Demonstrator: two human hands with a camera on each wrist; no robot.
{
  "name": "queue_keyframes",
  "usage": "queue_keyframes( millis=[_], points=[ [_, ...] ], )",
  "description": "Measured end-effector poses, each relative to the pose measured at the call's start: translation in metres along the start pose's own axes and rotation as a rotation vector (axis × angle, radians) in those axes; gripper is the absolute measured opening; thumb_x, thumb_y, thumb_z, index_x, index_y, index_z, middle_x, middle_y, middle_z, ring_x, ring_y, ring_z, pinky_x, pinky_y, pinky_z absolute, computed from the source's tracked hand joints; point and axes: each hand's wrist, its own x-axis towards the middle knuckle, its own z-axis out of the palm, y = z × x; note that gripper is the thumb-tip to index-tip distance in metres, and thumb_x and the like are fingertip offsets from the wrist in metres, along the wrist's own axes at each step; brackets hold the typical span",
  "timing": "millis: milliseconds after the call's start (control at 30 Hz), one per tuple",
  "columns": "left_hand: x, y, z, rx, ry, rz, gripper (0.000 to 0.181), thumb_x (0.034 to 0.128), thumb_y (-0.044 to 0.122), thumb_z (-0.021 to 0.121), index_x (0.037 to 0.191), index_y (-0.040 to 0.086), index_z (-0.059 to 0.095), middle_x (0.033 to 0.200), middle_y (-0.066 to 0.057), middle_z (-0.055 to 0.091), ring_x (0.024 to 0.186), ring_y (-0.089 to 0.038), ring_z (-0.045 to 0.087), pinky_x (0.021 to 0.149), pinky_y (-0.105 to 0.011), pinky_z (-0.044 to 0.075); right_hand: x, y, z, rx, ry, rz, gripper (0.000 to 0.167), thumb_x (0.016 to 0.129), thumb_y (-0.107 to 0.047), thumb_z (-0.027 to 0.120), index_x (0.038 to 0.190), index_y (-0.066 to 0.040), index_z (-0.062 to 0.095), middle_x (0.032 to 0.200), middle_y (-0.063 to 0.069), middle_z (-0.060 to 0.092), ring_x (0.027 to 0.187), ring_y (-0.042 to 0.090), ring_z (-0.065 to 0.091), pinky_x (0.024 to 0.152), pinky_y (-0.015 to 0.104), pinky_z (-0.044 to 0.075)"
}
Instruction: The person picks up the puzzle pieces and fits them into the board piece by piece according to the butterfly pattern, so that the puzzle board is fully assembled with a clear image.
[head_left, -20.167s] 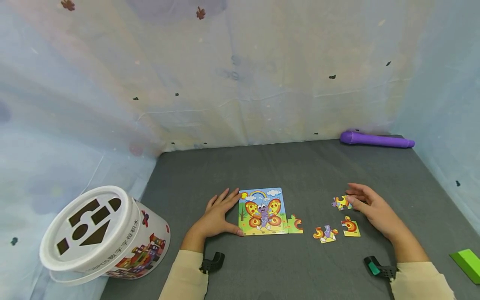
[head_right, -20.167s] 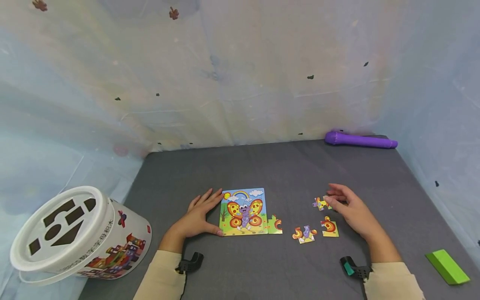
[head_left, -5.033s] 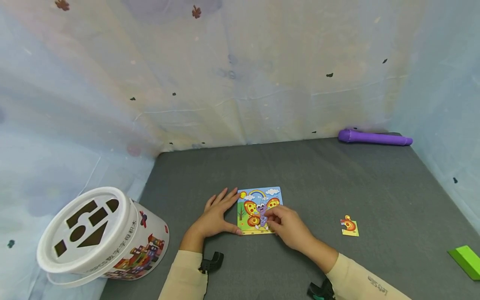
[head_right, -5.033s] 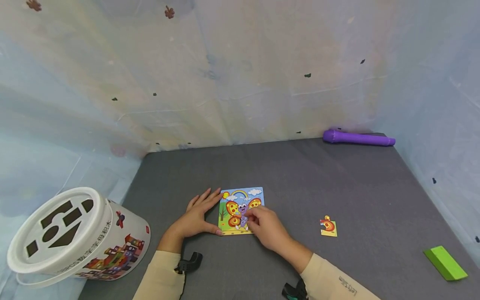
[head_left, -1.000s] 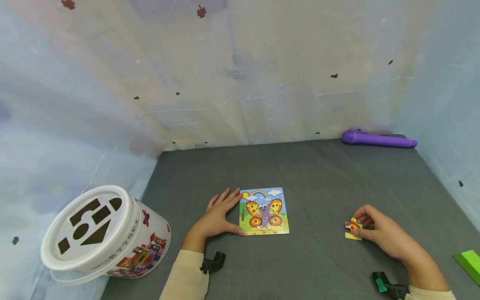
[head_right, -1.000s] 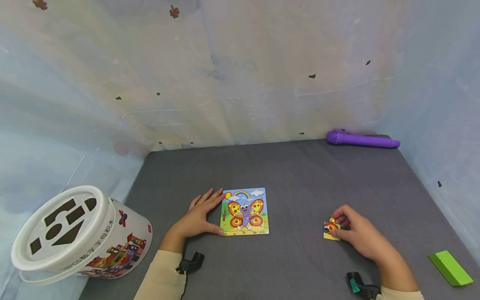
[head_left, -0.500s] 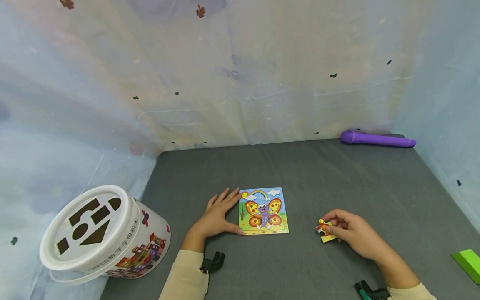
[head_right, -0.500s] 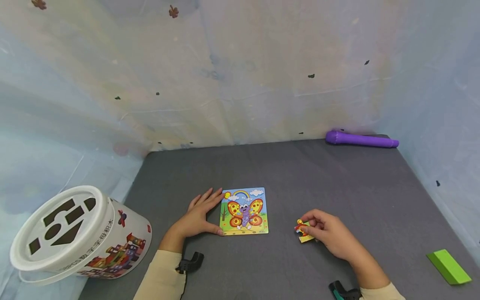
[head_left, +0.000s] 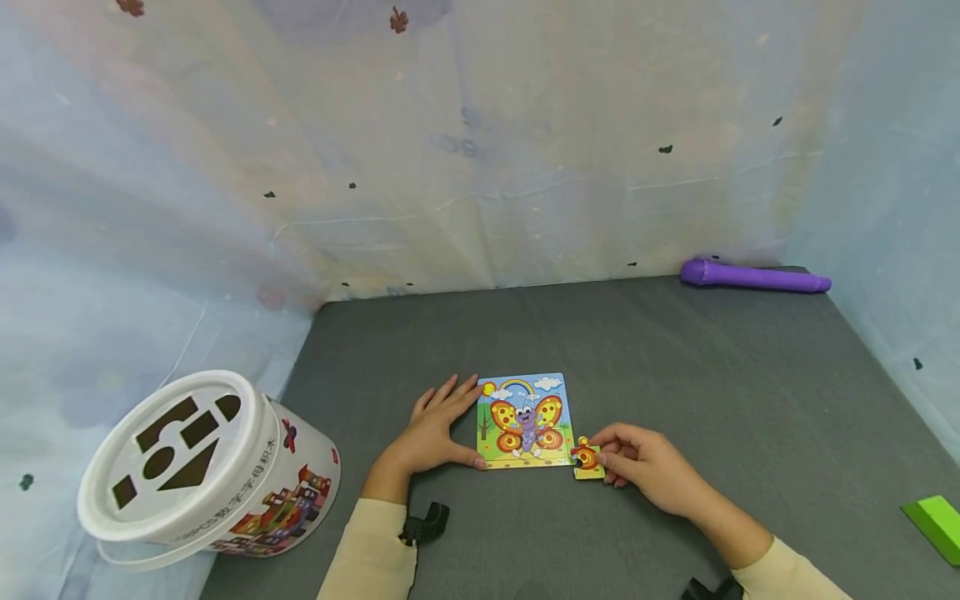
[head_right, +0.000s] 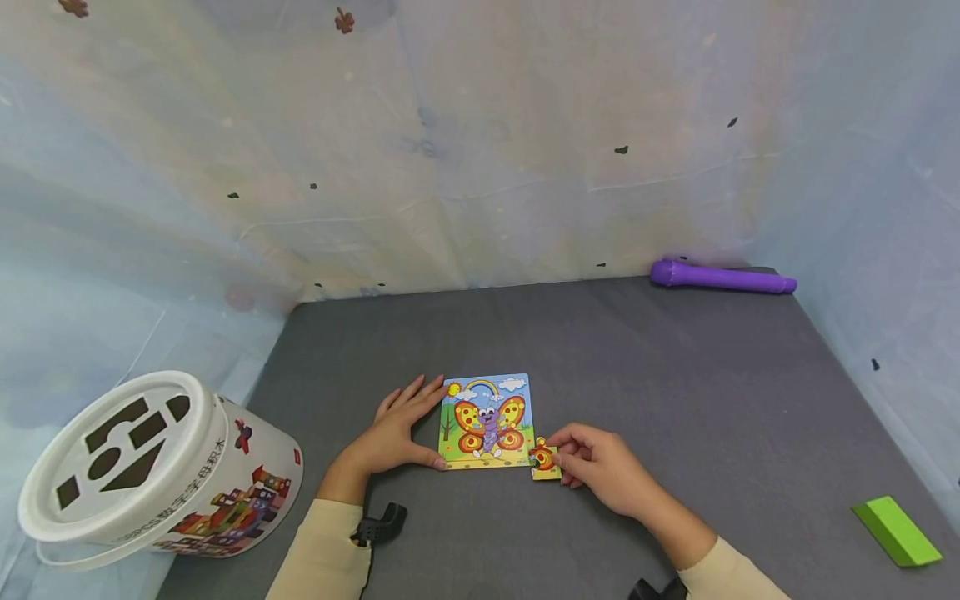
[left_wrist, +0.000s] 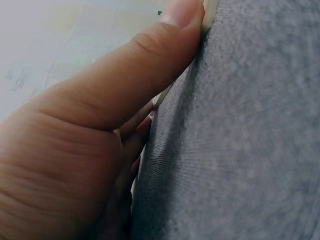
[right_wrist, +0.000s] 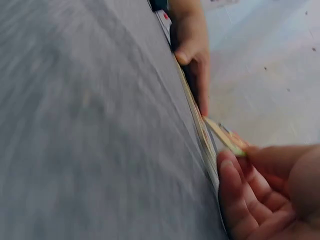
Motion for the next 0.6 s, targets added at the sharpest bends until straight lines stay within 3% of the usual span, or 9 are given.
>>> queue_keyframes(
  millis=[333, 600],
  points=[
    [0.000, -0.001, 0.000, 0.000, 0.006, 0.005, 0.129, 0.0713, 0.060, 0.100, 0.175, 0.025, 0.031, 0.180, 0.007, 0.017, 0.166, -0.021, 0.003, 0.127, -0.059, -0.002, 0.033, 0.001, 0.021, -0.019, 0.118, 0.018, 0.015, 0.105, -0.004, 0.073, 0.117, 0.004, 0.071, 0.093, 0.013, 0.069, 0.075, 0.028, 0.072, 0.067, 0.037, 0.063],
    [0.001, 0.000, 0.001, -0.002, 0.017, 0.013, 0.129, 0.0710, 0.059, 0.100, 0.175, 0.023, 0.032, 0.180, 0.007, 0.019, 0.166, -0.023, 0.005, 0.127, -0.060, -0.001, 0.049, -0.007, 0.038, -0.007, 0.149, 0.053, 0.016, 0.102, 0.000, 0.076, 0.115, 0.007, 0.070, 0.088, 0.011, 0.070, 0.071, 0.026, 0.071, 0.063, 0.036, 0.063]
  ],
)
